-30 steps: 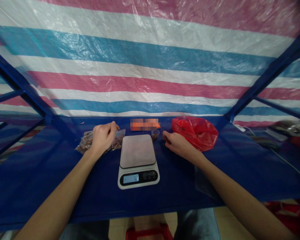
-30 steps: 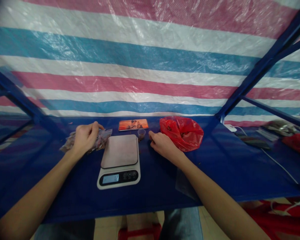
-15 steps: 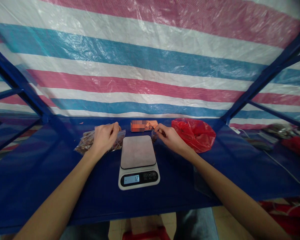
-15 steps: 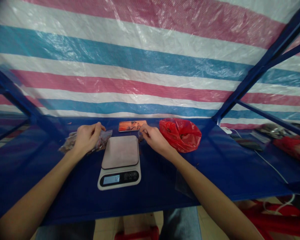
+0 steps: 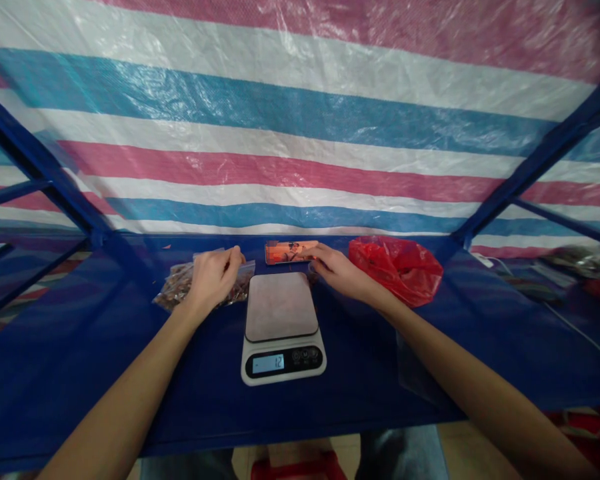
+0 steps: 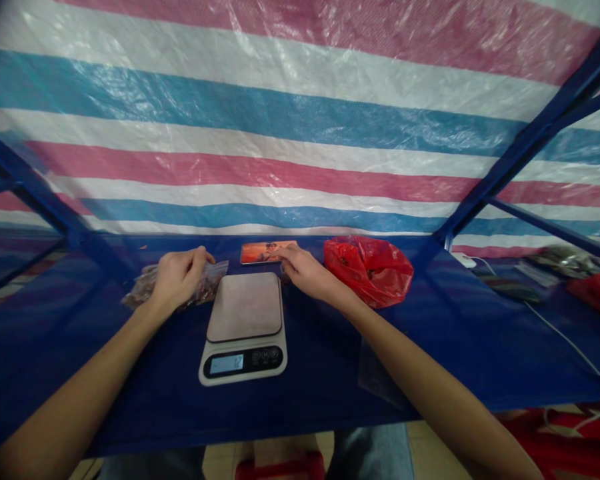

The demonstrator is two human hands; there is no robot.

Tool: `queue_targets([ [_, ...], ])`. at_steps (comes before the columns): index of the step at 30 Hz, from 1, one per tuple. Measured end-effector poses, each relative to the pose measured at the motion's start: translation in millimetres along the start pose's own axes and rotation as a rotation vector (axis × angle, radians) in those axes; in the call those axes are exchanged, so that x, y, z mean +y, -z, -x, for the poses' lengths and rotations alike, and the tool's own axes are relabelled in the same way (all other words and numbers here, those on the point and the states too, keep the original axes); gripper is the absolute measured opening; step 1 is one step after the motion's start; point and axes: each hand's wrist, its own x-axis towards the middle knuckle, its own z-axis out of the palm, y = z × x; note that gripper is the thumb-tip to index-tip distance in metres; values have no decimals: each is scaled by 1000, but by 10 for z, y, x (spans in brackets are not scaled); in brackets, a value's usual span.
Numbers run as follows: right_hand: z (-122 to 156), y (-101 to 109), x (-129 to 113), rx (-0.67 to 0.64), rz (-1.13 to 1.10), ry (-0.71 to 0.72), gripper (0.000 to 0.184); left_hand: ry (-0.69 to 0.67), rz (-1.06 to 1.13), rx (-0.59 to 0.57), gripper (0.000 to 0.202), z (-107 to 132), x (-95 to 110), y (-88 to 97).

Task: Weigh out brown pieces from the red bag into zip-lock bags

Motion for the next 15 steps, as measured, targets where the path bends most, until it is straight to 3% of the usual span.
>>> queue_targets([
  [5,54,84,-89,9,-4,15,54,-16,22,-6,56,-3,-39,-21],
  [10,143,101,-77,29,83,9,36,-22,31,-10,57,8,-55,-26],
  [13,213,26,4,-18,158,-20,51,-17,37,-12,57,22,-45,-9],
  [15,242,-18,58,-33,188,-30,51,-3,36,-15,56,36,-38,2],
])
